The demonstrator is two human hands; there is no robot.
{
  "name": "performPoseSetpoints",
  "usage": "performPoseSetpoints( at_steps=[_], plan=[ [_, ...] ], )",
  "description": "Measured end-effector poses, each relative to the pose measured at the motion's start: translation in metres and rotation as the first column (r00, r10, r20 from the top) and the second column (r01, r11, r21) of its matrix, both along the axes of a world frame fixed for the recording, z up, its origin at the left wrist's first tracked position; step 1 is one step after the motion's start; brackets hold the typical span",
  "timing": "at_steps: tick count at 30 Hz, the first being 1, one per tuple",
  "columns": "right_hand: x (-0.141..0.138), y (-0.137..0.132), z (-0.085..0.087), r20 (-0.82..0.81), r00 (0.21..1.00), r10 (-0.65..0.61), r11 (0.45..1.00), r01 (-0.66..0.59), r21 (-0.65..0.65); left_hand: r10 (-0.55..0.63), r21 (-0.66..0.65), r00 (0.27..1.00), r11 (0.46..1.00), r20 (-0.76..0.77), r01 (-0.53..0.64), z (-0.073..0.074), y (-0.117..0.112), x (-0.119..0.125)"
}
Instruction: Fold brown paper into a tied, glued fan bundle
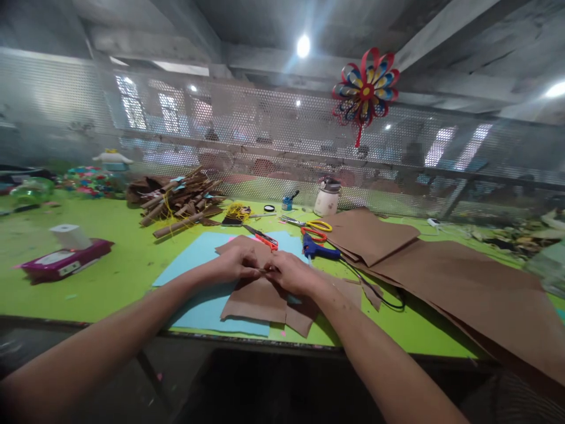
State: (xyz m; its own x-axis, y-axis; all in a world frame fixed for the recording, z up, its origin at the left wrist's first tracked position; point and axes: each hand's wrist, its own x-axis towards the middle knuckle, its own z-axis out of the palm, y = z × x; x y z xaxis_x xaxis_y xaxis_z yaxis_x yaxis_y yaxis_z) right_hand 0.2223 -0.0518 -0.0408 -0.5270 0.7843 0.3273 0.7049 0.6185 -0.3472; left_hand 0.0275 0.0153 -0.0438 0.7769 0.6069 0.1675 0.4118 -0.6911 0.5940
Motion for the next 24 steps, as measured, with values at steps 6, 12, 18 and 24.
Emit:
performPoseSetpoints(
  at_steps=[6, 12, 18, 24],
  plan=[
    [-0.001, 0.001, -0.007, 0.013, 1.000, -0.015, 1.000, 0.015, 0.007, 0.022, 0.134, 0.997, 0.991, -0.067, -0.012, 0.003, -0.008, 0.003],
    [-0.002, -0.003, -0.002, 0.060, 0.998, 0.008, 1.000, -0.009, 0.015, -0.057, 0.208, 0.998, 0.976, -0.041, 0.064, 0.001, -0.008, 0.003],
    [0.007, -0.007, 0.008, 0.130, 0.991, -0.020, 0.999, 0.026, -0.047, -0.069, 0.214, 0.996, 0.973, -0.062, 0.081, 0.001, -0.005, 0.001],
    [0.016, -0.008, 0.004, 0.187, 0.982, -0.005, 0.998, 0.017, -0.061, -0.108, 0.208, 0.989, 0.970, -0.101, 0.127, 0.007, -0.007, -0.003]
  ],
)
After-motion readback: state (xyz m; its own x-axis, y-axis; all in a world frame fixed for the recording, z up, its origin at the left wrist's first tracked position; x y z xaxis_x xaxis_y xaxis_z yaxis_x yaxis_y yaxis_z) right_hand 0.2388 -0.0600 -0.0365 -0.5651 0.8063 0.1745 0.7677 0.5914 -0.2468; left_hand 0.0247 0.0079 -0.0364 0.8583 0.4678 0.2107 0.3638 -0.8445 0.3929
